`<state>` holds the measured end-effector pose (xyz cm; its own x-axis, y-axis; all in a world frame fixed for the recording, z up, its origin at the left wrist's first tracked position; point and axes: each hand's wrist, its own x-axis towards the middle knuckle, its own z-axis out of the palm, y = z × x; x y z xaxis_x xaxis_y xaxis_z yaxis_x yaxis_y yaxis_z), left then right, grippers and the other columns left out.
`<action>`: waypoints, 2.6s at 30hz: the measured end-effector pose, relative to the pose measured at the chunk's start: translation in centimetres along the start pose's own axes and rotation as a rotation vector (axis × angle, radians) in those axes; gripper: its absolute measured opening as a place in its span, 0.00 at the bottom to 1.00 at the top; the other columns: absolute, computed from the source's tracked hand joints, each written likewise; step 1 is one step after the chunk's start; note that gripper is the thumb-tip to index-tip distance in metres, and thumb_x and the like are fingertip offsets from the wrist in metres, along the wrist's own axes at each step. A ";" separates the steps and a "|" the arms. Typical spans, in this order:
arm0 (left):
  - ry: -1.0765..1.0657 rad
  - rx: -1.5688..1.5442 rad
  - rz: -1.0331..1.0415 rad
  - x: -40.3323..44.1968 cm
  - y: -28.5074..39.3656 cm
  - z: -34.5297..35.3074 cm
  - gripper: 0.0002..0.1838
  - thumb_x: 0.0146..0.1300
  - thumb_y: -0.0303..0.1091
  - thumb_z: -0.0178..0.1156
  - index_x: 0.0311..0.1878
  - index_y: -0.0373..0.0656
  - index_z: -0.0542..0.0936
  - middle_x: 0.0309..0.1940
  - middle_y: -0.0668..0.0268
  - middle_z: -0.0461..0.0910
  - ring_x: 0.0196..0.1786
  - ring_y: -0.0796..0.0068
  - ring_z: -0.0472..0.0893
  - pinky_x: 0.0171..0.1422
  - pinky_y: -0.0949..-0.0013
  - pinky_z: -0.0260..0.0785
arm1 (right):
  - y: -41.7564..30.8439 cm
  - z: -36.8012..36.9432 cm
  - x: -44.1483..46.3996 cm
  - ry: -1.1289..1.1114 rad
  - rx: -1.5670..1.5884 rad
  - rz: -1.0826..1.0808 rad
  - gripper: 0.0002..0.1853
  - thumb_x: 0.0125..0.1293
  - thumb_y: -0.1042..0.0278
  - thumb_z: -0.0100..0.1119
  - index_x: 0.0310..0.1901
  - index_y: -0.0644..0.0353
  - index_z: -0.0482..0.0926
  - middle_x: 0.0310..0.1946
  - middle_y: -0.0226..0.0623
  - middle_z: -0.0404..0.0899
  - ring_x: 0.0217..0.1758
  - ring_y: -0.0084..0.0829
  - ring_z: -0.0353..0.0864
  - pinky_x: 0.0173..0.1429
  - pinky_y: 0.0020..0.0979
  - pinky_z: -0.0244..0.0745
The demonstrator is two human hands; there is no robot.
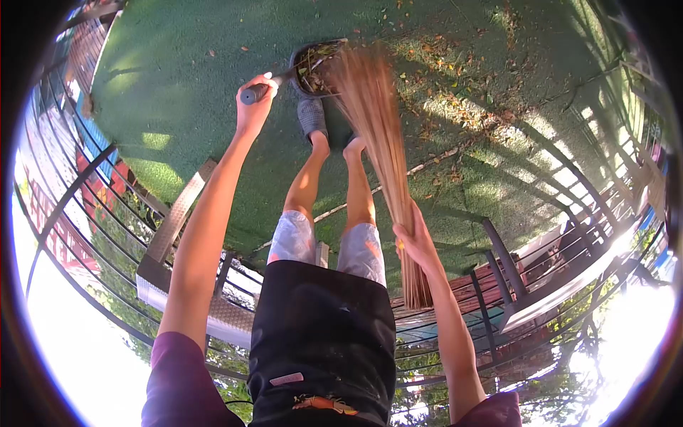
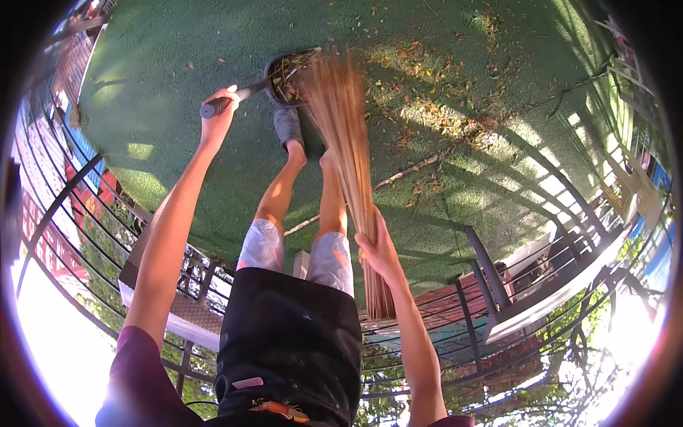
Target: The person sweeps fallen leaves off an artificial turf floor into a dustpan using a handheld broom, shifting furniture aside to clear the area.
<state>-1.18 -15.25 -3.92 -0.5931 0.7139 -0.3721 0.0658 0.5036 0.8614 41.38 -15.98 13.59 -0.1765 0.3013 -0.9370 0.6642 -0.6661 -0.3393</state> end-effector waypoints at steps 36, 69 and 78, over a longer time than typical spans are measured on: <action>-0.170 0.042 0.144 -4.0 -0.4 -0.1 0.02 0.58 0.23 0.61 0.32 0.41 0.79 0.44 0.56 0.82 0.53 0.74 0.78 0.52 0.71 0.69 | 11.2 -8.4 6.3 0.516 0.565 0.196 0.22 0.66 0.56 0.58 0.55 0.50 0.60 0.21 0.33 0.71 0.19 0.27 0.75 0.20 0.31 0.75; -0.335 0.097 0.262 -2.0 -0.9 1.6 0.05 0.58 0.21 0.60 0.37 0.41 0.81 0.51 0.56 0.81 0.36 0.85 0.75 0.39 0.76 0.69 | 4.6 14.8 1.9 0.021 0.670 0.059 0.37 0.66 0.70 0.57 0.72 0.45 0.48 0.32 0.34 0.73 0.22 0.26 0.74 0.24 0.30 0.73; -0.389 0.192 0.244 -2.2 -0.3 -1.6 0.03 0.57 0.21 0.60 0.35 0.38 0.80 0.48 0.57 0.82 0.44 0.81 0.77 0.49 0.74 0.70 | 14.0 4.7 -7.7 0.395 0.718 0.029 0.38 0.66 0.67 0.56 0.72 0.43 0.46 0.31 0.36 0.72 0.20 0.26 0.75 0.16 0.28 0.73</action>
<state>-1.17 -17.70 -2.84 -0.2013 0.9322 -0.3008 0.3335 0.3540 0.8738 48.65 -30.84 15.65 0.1918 0.4060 -0.8935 0.0141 -0.9115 -0.4111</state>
